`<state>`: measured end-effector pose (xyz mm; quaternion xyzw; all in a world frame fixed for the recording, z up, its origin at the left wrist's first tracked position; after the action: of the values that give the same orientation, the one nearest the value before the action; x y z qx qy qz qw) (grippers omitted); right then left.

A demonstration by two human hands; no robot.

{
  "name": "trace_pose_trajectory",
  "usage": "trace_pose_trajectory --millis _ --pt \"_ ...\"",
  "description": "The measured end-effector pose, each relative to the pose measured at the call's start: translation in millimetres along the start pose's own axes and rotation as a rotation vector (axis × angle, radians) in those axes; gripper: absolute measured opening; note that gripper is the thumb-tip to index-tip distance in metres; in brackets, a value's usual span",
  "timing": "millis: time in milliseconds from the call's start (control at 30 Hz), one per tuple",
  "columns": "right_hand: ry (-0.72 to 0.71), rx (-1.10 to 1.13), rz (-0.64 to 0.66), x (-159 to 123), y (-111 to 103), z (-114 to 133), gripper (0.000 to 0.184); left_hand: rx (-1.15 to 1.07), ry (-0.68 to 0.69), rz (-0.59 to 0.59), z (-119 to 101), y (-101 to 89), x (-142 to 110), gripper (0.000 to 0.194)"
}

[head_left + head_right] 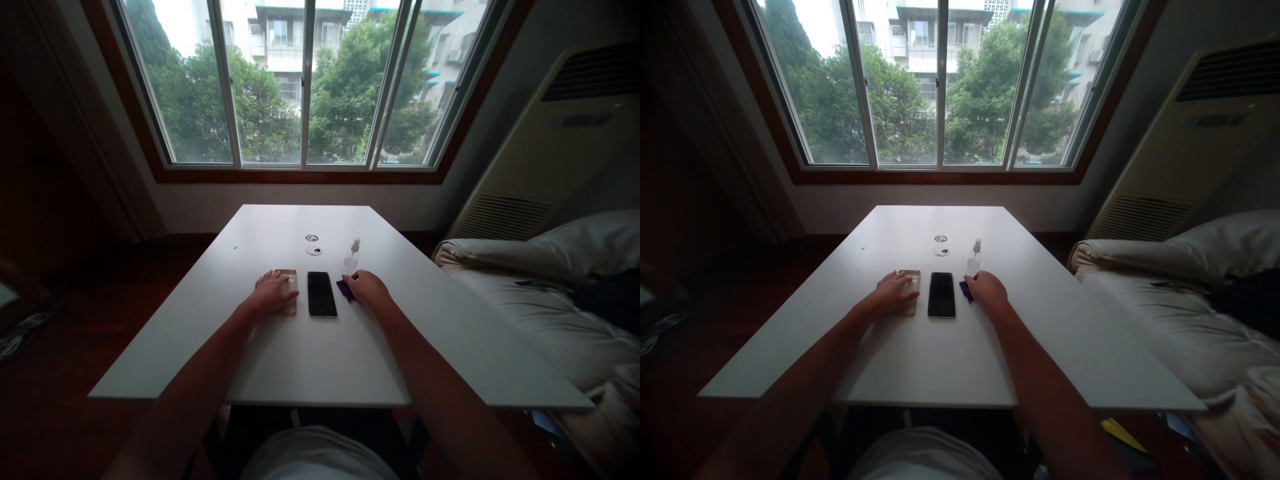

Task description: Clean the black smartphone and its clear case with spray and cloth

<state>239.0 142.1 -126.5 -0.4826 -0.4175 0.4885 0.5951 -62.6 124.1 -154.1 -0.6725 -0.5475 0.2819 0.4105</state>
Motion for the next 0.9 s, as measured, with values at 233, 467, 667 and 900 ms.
trace_pose_trajectory --millis 233,467,667,900 --pt "-0.004 0.231 -0.39 5.7 -29.1 -9.8 0.066 -0.002 -0.006 -0.071 -0.5 -4.3 2.8 0.075" --pt "-0.115 0.496 -0.476 14.5 -27.4 0.0 0.069 -0.209 0.186 -0.264 -31.4 -35.3 -9.3 0.052" --pt "-0.156 0.484 -0.468 1.9 -42.5 9.5 0.053 -0.338 0.341 -0.316 -58.8 -52.7 -22.3 0.041" --pt "-0.432 0.446 -0.646 -62.6 -83.4 56.5 0.046 -0.437 0.45 -0.408 -80.2 -72.7 -38.7 0.034"
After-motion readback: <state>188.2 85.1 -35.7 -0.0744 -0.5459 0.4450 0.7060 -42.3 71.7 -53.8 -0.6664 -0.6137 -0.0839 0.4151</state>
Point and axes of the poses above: each hand's wrist, its own x-axis towards the middle knuckle, its own y-axis out of the palm, z = x × y, the point moved 10 cm from there along x, towards the middle knuckle, and after that the axes turned 13 degrees about -x, right-handed, at the moved point
